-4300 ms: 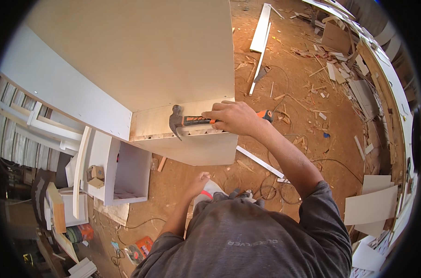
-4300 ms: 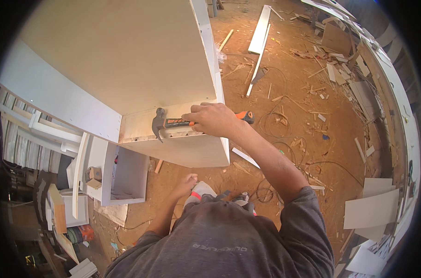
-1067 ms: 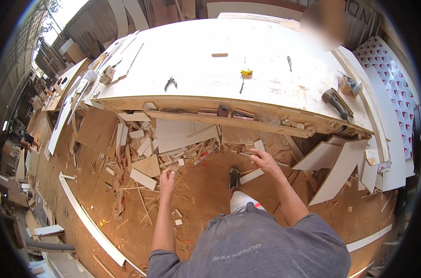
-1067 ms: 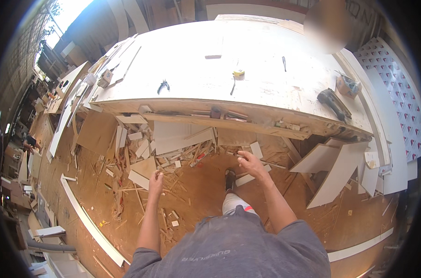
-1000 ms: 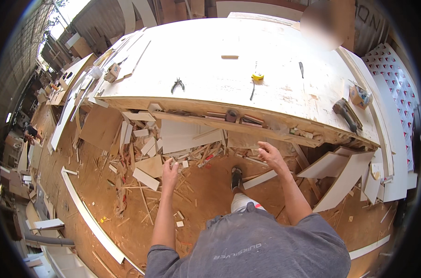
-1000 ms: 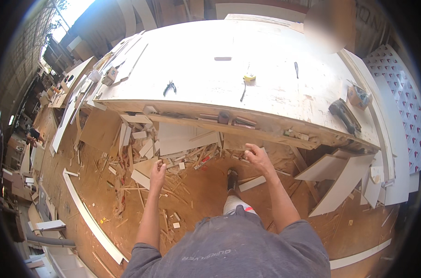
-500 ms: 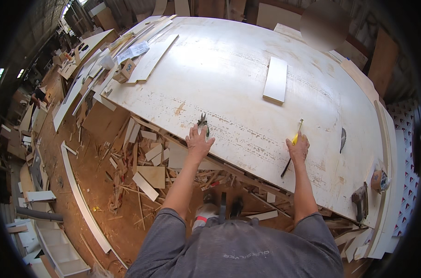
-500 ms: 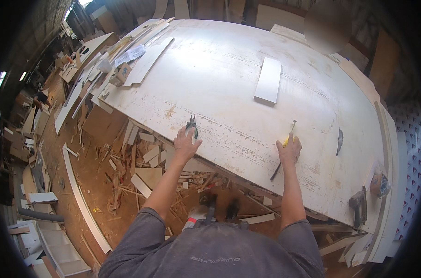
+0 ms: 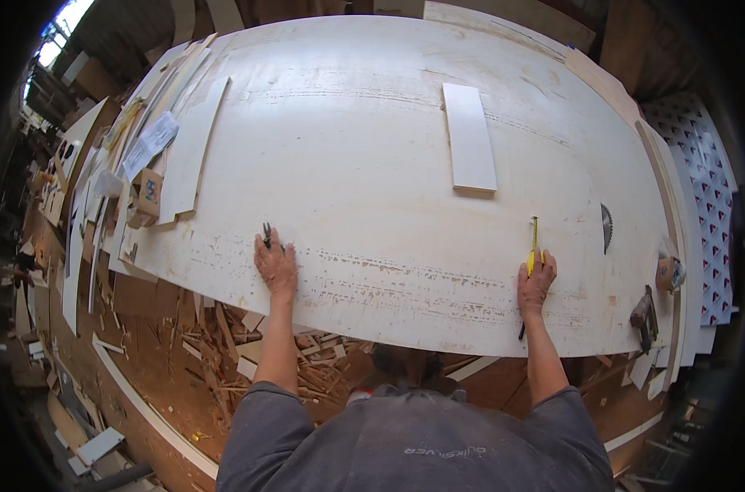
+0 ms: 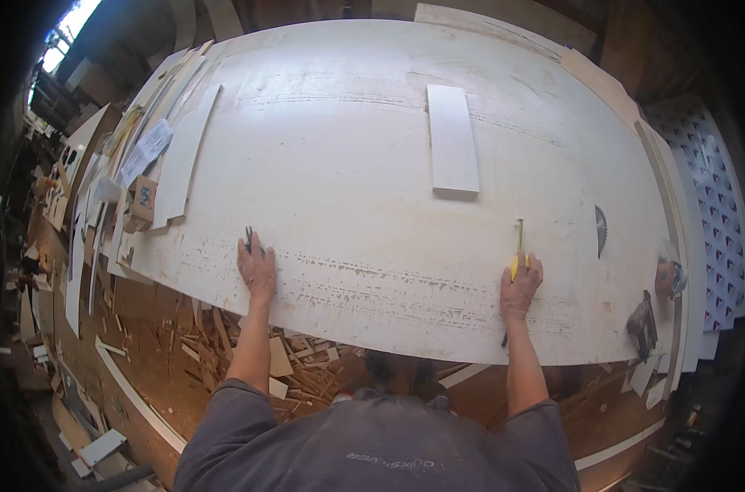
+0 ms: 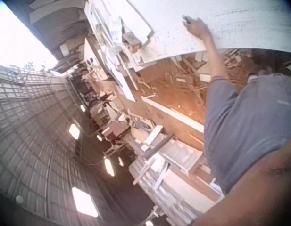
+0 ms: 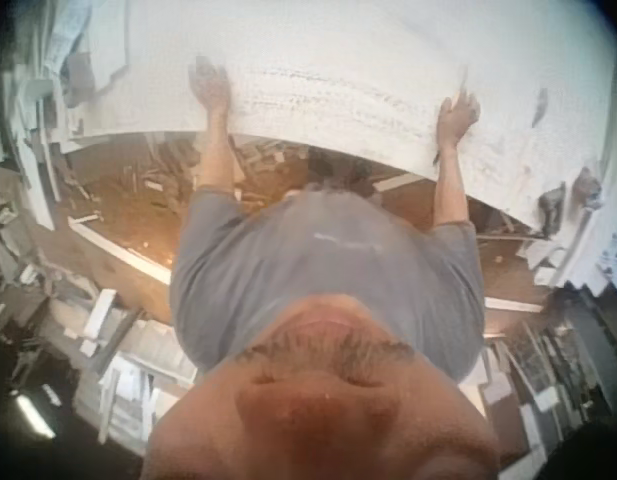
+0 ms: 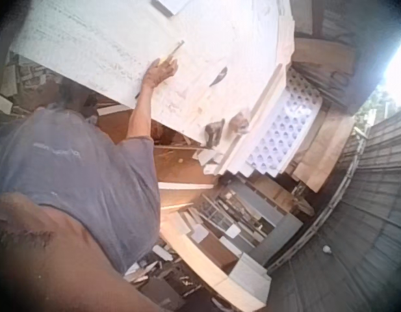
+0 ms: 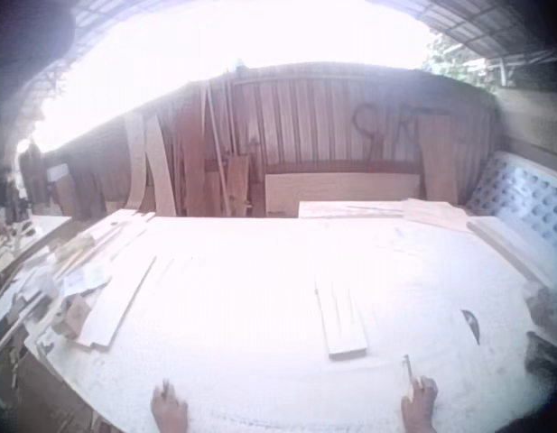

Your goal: The person sands a wooden cabinet edge with an angle grinder, then uses a hammer to fit a white panel into the cabinet frame. They measure and position additional wooden strips on a workbench, preparing them for attachment.

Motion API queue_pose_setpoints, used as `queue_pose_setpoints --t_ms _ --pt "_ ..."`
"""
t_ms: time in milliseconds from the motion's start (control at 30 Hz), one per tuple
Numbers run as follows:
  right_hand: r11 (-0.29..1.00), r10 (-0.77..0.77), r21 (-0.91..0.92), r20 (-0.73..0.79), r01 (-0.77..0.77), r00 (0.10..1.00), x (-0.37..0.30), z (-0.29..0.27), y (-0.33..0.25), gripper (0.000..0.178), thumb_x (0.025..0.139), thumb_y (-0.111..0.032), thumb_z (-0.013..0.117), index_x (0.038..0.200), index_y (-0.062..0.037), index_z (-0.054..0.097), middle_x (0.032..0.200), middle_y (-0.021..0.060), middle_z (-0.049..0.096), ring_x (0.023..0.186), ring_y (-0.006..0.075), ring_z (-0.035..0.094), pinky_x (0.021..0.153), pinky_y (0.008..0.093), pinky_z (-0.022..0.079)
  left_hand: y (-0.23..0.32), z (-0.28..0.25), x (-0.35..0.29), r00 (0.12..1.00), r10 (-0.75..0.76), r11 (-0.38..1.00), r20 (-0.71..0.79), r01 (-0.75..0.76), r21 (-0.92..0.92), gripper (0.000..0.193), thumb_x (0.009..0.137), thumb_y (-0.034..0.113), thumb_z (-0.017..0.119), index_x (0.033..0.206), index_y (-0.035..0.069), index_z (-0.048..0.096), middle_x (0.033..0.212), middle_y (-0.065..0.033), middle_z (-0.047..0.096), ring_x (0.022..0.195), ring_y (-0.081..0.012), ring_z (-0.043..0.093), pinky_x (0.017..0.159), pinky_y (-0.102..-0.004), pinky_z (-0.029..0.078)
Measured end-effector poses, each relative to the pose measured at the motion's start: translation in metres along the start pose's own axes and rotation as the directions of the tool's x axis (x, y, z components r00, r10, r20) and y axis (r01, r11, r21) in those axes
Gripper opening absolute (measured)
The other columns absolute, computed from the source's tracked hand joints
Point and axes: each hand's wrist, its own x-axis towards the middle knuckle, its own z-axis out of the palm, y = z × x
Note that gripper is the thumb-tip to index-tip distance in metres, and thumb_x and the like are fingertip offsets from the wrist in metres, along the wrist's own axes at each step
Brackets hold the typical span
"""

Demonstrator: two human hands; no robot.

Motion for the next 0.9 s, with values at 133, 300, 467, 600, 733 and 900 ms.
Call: queue_pose_setpoints --t_ms 133,300,467,600,733,900 --pt "1.000 0.011 -0.028 0.007 -0.011 1.000 0.010 0.001 -0.004 0.057 0.087 -0.018 0.061 0.139 -0.0083 0.042 0.139 0.0146 0.034 0.132 0.0383 0.027 0.111 0.0473 0.029 -0.016 0.004 0.045 0.997 -0.037 0.999 -0.074 0.038 0.015 0.066 0.094 0.039 0.055 0.149 0.013 0.029 0.156 -0.0217 0.012 0.144 -0.0379 0.010 0.115 -0.0537 0.008" --pt "0.998 0.063 -0.018 -0.002 -0.063 0.998 0.008 -0.003 0.003 0.057 0.086 -0.019 0.062 0.139 -0.0116 0.043 0.138 0.0143 0.035 0.132 0.0373 0.028 0.111 0.0464 0.030 0.186 0.033 0.069 0.905 0.421 0.845 -0.053 -0.413 -0.341 0.066 0.089 0.044 0.062 0.144 0.015 0.040 0.153 -0.0221 0.022 0.143 -0.0387 0.019 0.112 -0.0565 0.019" --pt "0.997 0.079 0.005 0.016 -0.079 0.997 0.013 -0.008 0.000 0.055 0.087 -0.021 0.060 0.139 -0.0128 0.043 0.138 0.0136 0.035 0.133 0.0362 0.028 0.110 0.0443 0.032 0.379 0.067 0.043 0.728 0.646 0.748 0.230 -0.545 -0.378 0.064 0.087 0.047 0.063 0.142 0.019 0.045 0.154 -0.0201 0.024 0.144 -0.0381 0.017 0.109 -0.0625 0.021" --pt "0.997 0.067 0.035 0.023 -0.068 0.997 0.015 -0.010 0.003 0.053 0.088 -0.022 0.060 0.137 -0.0117 0.044 0.137 0.0135 0.035 0.132 0.0349 0.029 0.110 0.0432 0.033 0.436 0.102 0.033 0.689 0.610 0.791 0.390 -0.552 -0.263 0.067 0.085 0.052 0.061 0.142 0.020 0.044 0.156 -0.0176 0.020 0.146 -0.0350 0.012 0.107 -0.0692 0.016" --pt "0.993 0.100 0.054 0.043 -0.102 0.994 0.009 -0.013 0.014 0.052 0.088 -0.024 0.059 0.137 -0.0136 0.044 0.137 0.0115 0.036 0.133 0.0332 0.027 0.111 0.0424 0.033 0.456 0.112 0.023 0.730 0.543 0.835 0.415 -0.521 -0.175 0.068 0.084 0.046 0.061 0.144 0.022 0.041 0.157 -0.0174 0.019 0.147 -0.0347 0.011 0.106 -0.0704 0.016" --pt "0.989 0.087 0.122 0.010 -0.087 0.996 0.008 -0.021 0.022 0.051 0.086 -0.020 0.061 0.133 -0.0112 0.045 0.134 0.0115 0.038 0.132 0.0338 0.028 0.111 0.0441 0.031 0.453 0.104 0.017 0.753 0.483 0.868 0.448 -0.478 -0.133 0.071 0.078 0.038 0.062 0.144 0.024 0.040 0.157 -0.0151 0.020 0.146 -0.0329 0.014 0.107 -0.0690 0.018"
